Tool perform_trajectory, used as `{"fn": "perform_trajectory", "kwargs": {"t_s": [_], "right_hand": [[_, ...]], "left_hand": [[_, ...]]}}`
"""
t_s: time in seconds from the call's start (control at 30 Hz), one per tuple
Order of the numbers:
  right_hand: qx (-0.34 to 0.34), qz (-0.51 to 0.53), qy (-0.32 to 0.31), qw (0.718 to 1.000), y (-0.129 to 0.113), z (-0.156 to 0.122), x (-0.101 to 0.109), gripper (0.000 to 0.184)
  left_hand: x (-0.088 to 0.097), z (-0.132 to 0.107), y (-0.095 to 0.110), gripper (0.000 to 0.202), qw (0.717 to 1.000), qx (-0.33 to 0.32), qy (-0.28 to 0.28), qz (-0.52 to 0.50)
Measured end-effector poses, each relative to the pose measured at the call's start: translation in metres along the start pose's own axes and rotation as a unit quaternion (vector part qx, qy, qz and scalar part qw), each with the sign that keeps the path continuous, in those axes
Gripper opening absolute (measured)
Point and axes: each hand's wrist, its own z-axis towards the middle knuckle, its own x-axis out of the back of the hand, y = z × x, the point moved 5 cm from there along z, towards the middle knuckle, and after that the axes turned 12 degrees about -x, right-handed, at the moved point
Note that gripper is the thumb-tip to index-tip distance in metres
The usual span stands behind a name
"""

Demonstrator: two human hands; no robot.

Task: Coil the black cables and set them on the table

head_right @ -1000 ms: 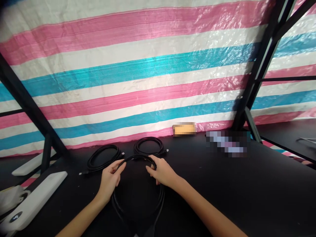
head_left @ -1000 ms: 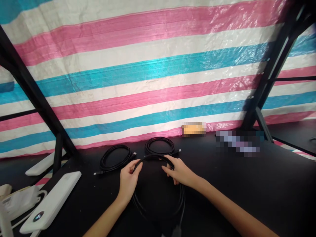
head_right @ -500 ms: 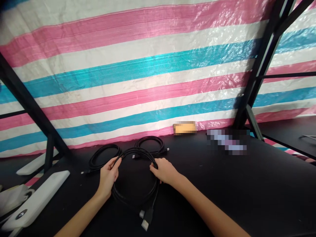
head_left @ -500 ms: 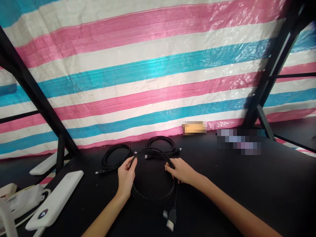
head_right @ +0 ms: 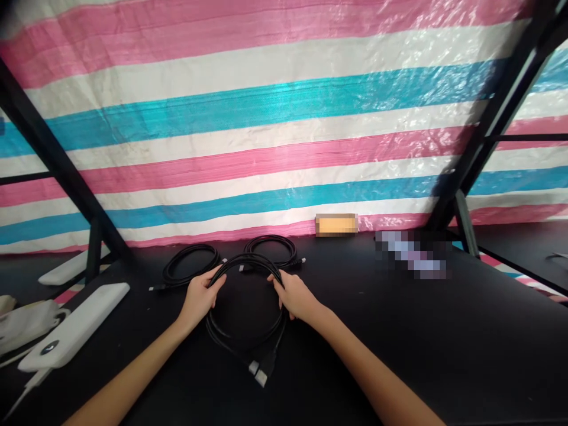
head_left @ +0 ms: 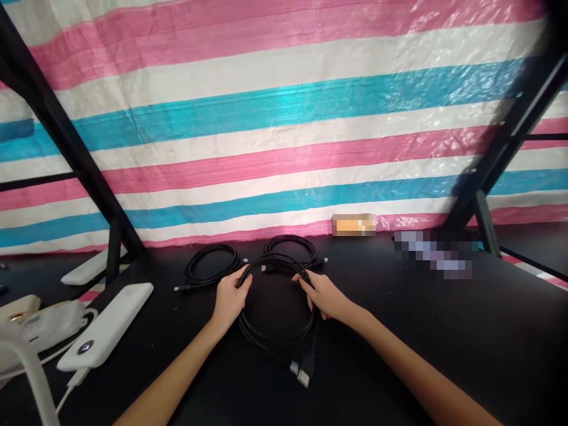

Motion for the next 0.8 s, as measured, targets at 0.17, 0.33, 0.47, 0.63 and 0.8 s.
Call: {"fn": "perform_trajectory", "kwargs": {"t_s": [0.17,0.33,0.47,0.63,0.8], "right_hand": [[-0.04,0.034,-0.021,0.998,0.003,0.002,-0.001,0.034],[-0.053,0.039,-0.032,0.997,0.008,0.007,-0.002,0.041],[-0.056,0.077,-0.024,0.995,0.011,0.011,-0.001,0.044],[-0.058,0.163,-0.01,0.985,0.01,0.011,0.005,0.048],[-0.052,0.25,-0.011,0.967,0.009,0.009,0.007,0.052]], "left_hand": [[0.001,0.005,-0.002,0.034,0.998,-0.039,-0.04,0.03],[0.004,0.01,-0.013,0.027,0.998,-0.025,-0.047,0.016],[0.002,0.009,-0.011,0.03,0.997,0.009,-0.065,-0.028],[-0.007,0.002,-0.004,0.045,0.986,0.061,-0.113,-0.108],[-0.012,-0.002,-0.005,0.051,0.977,0.085,-0.122,-0.152]]}}
